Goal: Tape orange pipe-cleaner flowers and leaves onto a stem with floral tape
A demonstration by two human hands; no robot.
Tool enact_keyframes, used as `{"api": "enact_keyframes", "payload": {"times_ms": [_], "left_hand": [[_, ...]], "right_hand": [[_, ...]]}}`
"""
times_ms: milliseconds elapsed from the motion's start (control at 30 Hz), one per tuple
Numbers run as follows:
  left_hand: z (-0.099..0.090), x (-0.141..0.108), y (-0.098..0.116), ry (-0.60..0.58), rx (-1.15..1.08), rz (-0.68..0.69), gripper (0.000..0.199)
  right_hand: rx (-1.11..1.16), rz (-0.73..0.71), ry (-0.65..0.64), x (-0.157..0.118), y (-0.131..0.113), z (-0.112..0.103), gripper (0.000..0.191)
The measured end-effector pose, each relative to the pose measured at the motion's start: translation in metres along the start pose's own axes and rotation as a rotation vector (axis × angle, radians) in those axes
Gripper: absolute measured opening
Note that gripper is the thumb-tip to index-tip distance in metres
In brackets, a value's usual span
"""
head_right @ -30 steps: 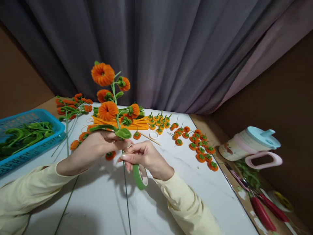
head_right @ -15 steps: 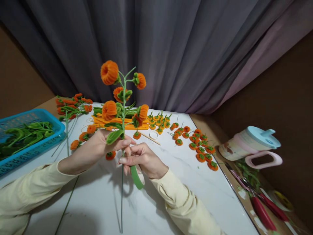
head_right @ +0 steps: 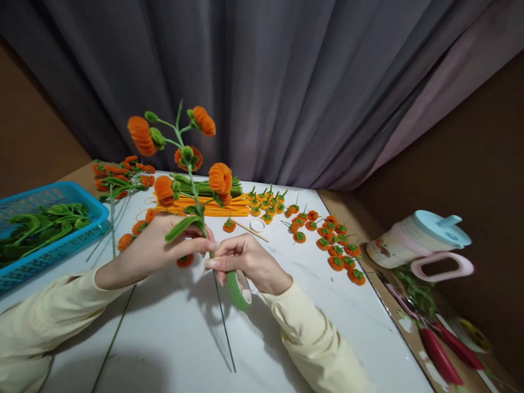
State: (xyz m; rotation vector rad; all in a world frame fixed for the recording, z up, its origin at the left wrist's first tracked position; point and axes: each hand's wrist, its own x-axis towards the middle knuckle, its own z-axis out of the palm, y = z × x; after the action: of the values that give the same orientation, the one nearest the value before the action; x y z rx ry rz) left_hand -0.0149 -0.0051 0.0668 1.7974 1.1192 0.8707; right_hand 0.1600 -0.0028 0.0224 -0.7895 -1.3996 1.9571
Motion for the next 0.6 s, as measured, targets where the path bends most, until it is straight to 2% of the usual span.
{"api": "enact_keyframes", "payload": {"times_ms": [133, 200, 267, 467, 533, 600], "left_hand": [[0.001, -0.002, 0.002, -0.098, -0.114, -0.013, 0.014], [0.001, -0.002, 0.004, -0.158, -0.139, -0.002, 0.013], [0.001, -0.002, 0.005, -0.173, -0.117, 0.012, 0.012], [0.003, 0.000, 0.001, -0.045, -0.020, -0.039, 0.021], [0.003, 0.000, 0.000, -0.073, -0.033, -0.018, 0.027], [0.002, 0.000, 0.000, -0.124, -0.085, -0.003, 0.030]], "right_hand": [[0.189, 0.096, -0.206, 0.005, 0.009, -0.004, 0.021], [0.233, 0.094, -0.249, 0.007, 0.013, -0.002, 0.021], [0.196, 0.058, -0.214, 0.006, 0.012, 0.000, 0.017], [-0.048, -0.005, 0.032, -0.003, 0.001, 0.004, 0.019], [-0.096, -0.030, 0.041, -0.003, -0.002, 0.004, 0.020], [-0.092, -0.028, -0.020, -0.002, -0.003, 0.002, 0.020]]}}
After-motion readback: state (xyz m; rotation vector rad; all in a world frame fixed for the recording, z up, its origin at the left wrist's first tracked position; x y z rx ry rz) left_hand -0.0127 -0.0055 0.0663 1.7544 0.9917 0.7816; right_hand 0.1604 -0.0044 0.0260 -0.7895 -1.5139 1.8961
